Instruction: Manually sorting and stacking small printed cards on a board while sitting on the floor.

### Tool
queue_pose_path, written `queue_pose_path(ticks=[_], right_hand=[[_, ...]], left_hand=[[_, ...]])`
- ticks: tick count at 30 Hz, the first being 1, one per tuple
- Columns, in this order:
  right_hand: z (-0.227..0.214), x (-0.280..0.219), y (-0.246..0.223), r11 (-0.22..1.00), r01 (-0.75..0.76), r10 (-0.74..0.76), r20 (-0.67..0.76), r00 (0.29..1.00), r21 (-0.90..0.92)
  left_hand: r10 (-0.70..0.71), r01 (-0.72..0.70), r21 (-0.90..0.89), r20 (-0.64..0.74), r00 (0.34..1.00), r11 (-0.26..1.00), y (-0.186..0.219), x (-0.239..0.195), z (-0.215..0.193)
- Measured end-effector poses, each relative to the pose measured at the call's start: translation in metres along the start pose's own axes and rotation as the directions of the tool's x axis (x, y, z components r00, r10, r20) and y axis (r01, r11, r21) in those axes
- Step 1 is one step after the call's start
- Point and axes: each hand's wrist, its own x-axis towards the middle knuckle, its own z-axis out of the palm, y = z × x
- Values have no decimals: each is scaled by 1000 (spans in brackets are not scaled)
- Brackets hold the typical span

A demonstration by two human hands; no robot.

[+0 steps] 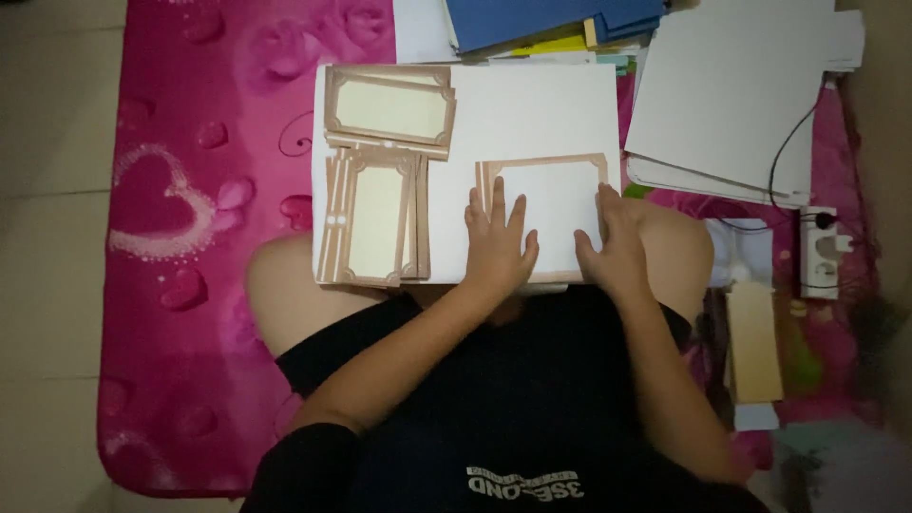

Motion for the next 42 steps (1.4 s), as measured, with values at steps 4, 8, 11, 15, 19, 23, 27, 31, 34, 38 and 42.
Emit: queue_pose_path(ticks=[4, 8, 11, 15, 19, 23, 27, 31, 34, 38, 42], right_hand=[[1, -4, -2, 998, -50, 49, -8, 999, -38], [14, -7, 8, 966, -243, 241, -33, 970, -89], [19, -9, 15, 957, -271, 270, -21, 963, -99], [1, -17, -27, 978, -202, 206, -88, 975, 55], [-12, -41, -72, 989, 4, 18, -148, 989, 147], [-4, -50, -80, 970, 177, -169, -59, 984, 167], [1, -53, -70, 948, 288, -289, -16, 957, 132], [3, -53, -66, 927, 349, -339, -89, 936, 140], [-1, -57, -63, 921, 387, -382, -260, 887, -34], [-2, -49, -68, 895, 440, -441, -279, 853, -69], [8, -35, -65, 920, 384, -379, -82, 922, 71]], left_hand=[[1, -3, 48, 49, 999, 999, 1, 1, 6], [366, -355, 157, -49, 929, 922, -19, 19, 37], [502, -498, 88, -21, 865, 862, -31, 27, 44], [387, -392, -145, -61, 920, 908, -30, 24, 33], [330, -360, -353, -145, 933, 864, -41, 26, 35], [208, -231, -571, -108, 972, 788, -39, 25, 25], [195, -225, -561, -114, 974, 797, -39, 24, 26], [220, -242, -582, -109, 969, 776, -33, 22, 9], [220, -248, -571, -118, 968, 783, -31, 19, 5], [268, -296, -523, -131, 955, 799, -28, 17, -3], [281, -281, -547, -86, 956, 789, -24, 15, -12]])
